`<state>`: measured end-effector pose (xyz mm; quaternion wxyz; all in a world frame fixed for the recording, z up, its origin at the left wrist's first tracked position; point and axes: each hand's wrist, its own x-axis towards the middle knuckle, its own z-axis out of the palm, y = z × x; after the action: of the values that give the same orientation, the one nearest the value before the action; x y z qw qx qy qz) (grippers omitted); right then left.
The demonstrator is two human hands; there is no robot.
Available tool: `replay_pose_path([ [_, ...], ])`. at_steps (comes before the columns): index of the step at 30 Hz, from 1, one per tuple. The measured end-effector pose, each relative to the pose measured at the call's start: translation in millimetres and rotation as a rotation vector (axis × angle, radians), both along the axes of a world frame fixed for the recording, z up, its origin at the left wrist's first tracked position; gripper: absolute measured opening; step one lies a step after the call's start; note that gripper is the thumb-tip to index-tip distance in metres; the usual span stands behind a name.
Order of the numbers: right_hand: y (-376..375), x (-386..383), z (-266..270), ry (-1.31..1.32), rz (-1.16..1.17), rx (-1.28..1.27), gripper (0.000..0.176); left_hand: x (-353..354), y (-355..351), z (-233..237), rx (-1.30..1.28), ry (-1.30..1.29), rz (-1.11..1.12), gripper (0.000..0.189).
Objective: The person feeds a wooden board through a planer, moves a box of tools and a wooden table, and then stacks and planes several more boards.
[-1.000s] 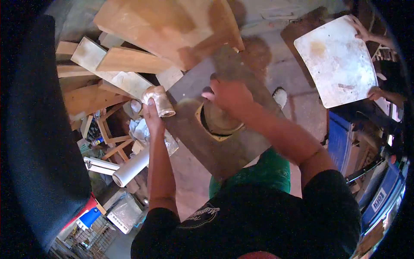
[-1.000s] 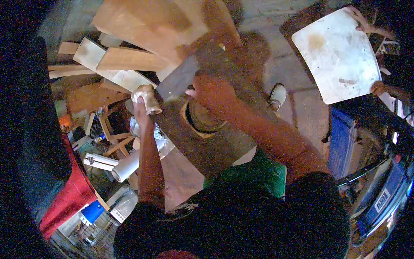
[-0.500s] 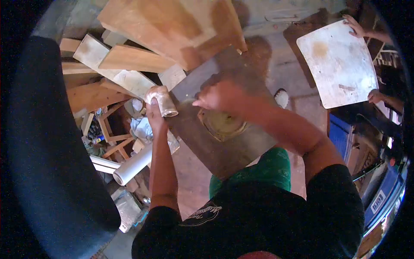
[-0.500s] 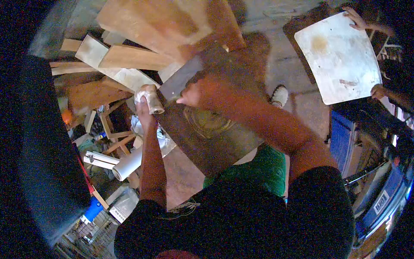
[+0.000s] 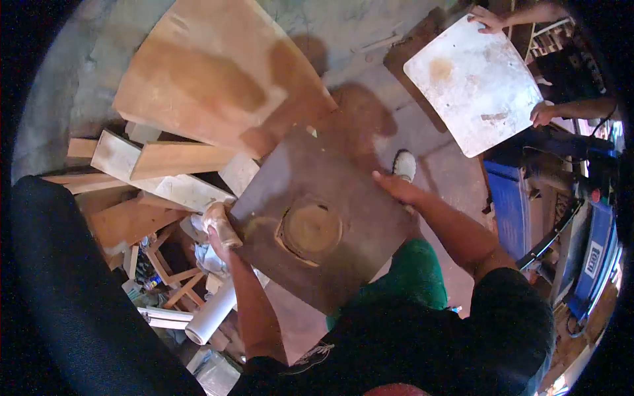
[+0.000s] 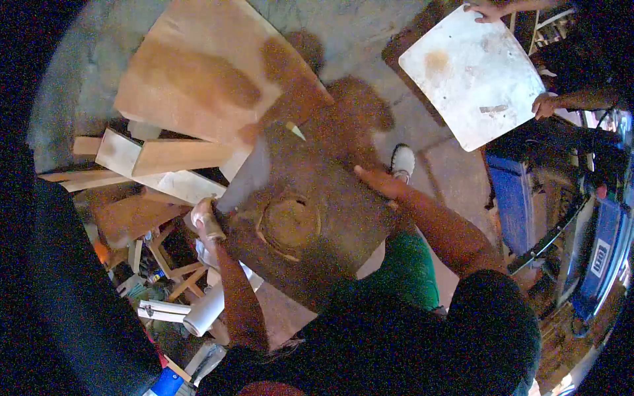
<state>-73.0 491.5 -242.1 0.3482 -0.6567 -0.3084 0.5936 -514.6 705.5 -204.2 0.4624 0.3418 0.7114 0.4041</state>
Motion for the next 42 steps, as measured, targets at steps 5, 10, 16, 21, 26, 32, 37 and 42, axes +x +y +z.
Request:
replay_pose_path([
  [5, -44, -3, -62, 0.473, -0.078, -0.283, 0.059, 28, -18, 10, 0.124, -0.392, -0.209, 0.054],
  [10, -65, -3, 3, 0.838, -0.485, -0.481, 0.049, 20, -26, 7, 0.076, -0.565, -0.049, 0.057],
  [16, -106, -42, -25, 0.712, -0.69, -0.616, 0.043, 90, -9, 79, 0.356, 0.107, -0.812, 0.036],
  [21, -73, -62, 53, 0.735, -0.881, -0.671, 0.041, 140, 38, 108, 0.711, 0.701, -0.895, 0.017],
  [26, -48, -93, 34, 0.692, -1.018, -0.451, 0.042, 114, 72, 81, 0.449, 0.067, -0.684, 0.021],
  [32, 28, -91, 78, 0.51, -0.882, -0.626, 0.039, 78, 144, 48, 0.556, 0.254, -0.859, 0.024],
  [37, 17, -152, 30, 0.47, -0.811, -0.325, 0.033, 78, 175, 60, 0.241, 0.072, -0.709, 0.035],
  [42, 19, -148, 44, 0.464, -0.871, -0.359, 0.034, 77, 171, 77, 0.12, -0.08, -0.416, 0.05],
])
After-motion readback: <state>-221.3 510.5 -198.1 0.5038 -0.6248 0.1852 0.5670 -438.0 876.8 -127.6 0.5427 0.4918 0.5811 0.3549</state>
